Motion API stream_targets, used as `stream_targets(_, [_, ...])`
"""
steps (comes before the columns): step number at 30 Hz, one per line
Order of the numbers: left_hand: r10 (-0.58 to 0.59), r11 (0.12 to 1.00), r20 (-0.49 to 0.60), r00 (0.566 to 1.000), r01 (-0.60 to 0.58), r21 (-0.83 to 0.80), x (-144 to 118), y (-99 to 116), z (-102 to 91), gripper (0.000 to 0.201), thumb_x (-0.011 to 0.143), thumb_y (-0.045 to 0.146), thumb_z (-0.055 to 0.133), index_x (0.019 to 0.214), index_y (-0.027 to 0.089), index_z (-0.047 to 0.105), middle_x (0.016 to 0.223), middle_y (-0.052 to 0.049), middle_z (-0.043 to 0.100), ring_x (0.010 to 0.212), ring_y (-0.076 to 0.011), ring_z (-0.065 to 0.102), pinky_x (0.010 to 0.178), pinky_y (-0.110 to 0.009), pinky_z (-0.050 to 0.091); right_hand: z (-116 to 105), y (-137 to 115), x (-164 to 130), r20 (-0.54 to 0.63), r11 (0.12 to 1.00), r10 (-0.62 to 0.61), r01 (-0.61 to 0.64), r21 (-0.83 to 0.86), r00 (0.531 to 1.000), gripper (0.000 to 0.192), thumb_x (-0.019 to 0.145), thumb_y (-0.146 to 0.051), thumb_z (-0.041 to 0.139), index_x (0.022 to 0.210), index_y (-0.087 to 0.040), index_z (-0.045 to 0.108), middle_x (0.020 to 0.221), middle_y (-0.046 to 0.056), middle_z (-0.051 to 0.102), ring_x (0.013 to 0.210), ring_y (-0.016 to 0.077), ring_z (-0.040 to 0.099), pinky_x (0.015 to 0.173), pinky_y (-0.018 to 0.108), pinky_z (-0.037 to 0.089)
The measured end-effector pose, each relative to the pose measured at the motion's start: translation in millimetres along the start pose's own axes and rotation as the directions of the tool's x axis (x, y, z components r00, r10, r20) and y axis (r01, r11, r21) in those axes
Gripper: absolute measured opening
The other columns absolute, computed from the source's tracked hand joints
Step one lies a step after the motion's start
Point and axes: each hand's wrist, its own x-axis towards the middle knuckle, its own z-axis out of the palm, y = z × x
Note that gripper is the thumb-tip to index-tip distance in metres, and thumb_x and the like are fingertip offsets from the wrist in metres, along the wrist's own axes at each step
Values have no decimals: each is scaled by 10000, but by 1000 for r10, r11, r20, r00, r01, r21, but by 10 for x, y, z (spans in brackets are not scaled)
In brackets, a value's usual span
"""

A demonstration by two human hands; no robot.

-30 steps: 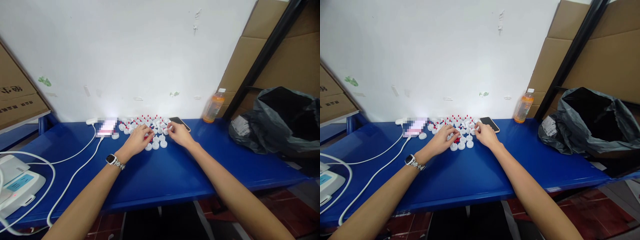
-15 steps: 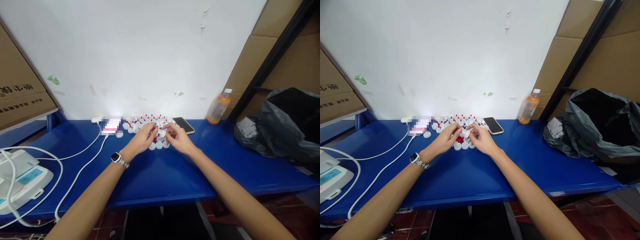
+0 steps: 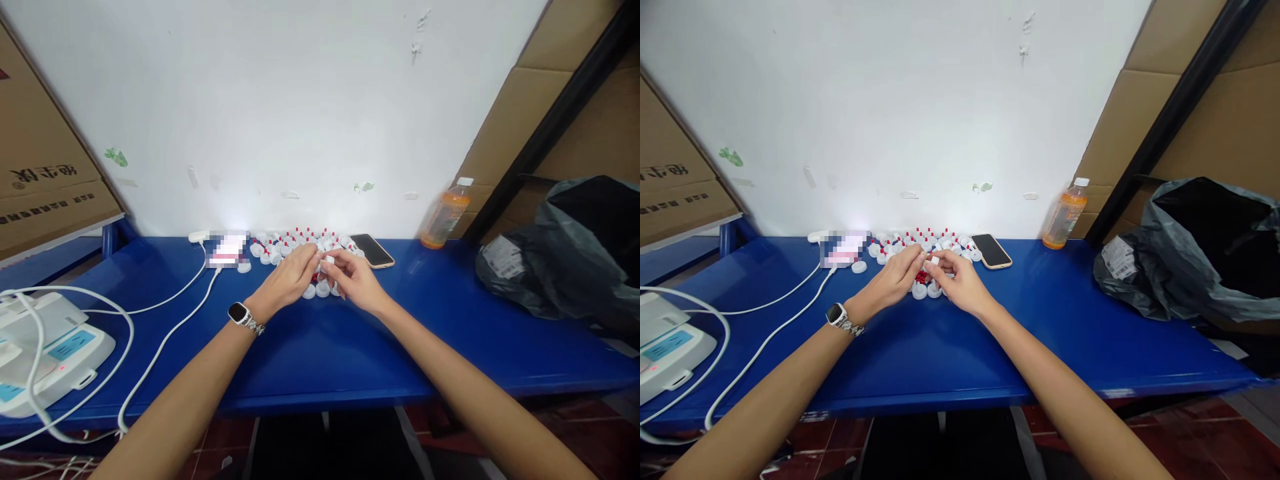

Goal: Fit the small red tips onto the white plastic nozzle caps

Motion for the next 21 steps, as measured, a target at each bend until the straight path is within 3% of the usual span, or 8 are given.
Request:
stream_targets(3, [-31,999,-45,999,29,-45,10,-7,27,328,1052,379,291,814,198,426,752,-1,498,703,-145,474,679,-294,359,0,13,-8,-40,999,-38,37,-15,998,418,870,-552,627,1096,-203,585,719,-20,565,556,106,525,432,209,402])
stream_targets(6, [-149,972,-88,985,130,-195,40,36,89,396,1036,459,296,773,195,429,683,16,466,637,-131,433,614,-278,330,-5,28,-17,-109,967,-184,159,-200,977,351,894,-461,631,1145,-218,593,818,8,579,705,129,570,509,210,450])
stream_targets(10, [-277,895,-113,954,214,-390,91,87,165,482,978,586,344,696,198,394,613,32,388,579,-118,354,543,-269,279,-21,5,-36,-73,877,-312,258,-405,947,303,927,-376,594,1187,-221,580,891,34,606,750,147,586,575,242,489])
stream_targets(14, [-352,849,-102,930,272,-454,117,-35,116,499,963,586,360,638,207,355,570,43,318,531,-108,298,523,-275,260,-87,-37,-72,-67,786,-395,298,-542,916,269,919,-346,593,1150,-209,585,891,51,628,719,159,581,616,278,492])
stream_targets(15, [-390,842,-147,909,287,-457,117,-87,81,509,974,570,327,614,211,337,554,44,299,517,-108,286,522,-280,261,-112,-43,-79,-102,776,-409,287,-562,907,257,909,-350,602,1122,-206,587,881,51,628,695,157,570,615,283,488])
stream_targets(18, [-413,881,-242,878,318,-350,107,-210,-9,498,997,536,300,628,209,370,561,35,343,519,-121,323,532,-288,280,-181,-34,-73,-256,824,-375,194,-533,891,226,890,-374,611,1041,-207,581,825,33,624,646,147,551,582,271,467])
stream_targets(19, [-369,913,-236,899,303,-274,103,-229,-18,484,1003,521,305,645,207,389,581,26,389,545,-130,368,553,-291,307,-198,-20,-60,-284,853,-330,156,-497,900,219,889,-377,604,1028,-209,581,803,24,623,648,147,558,574,261,461])
stream_targets(21, [-211,977,-117,970,207,-50,96,-235,4,425,1011,459,344,711,197,493,682,-8,523,681,-164,490,675,-313,389,-225,22,-23,-291,899,-221,79,-431,931,218,880,-377,595,1024,-214,579,777,12,631,665,150,585,573,249,455])
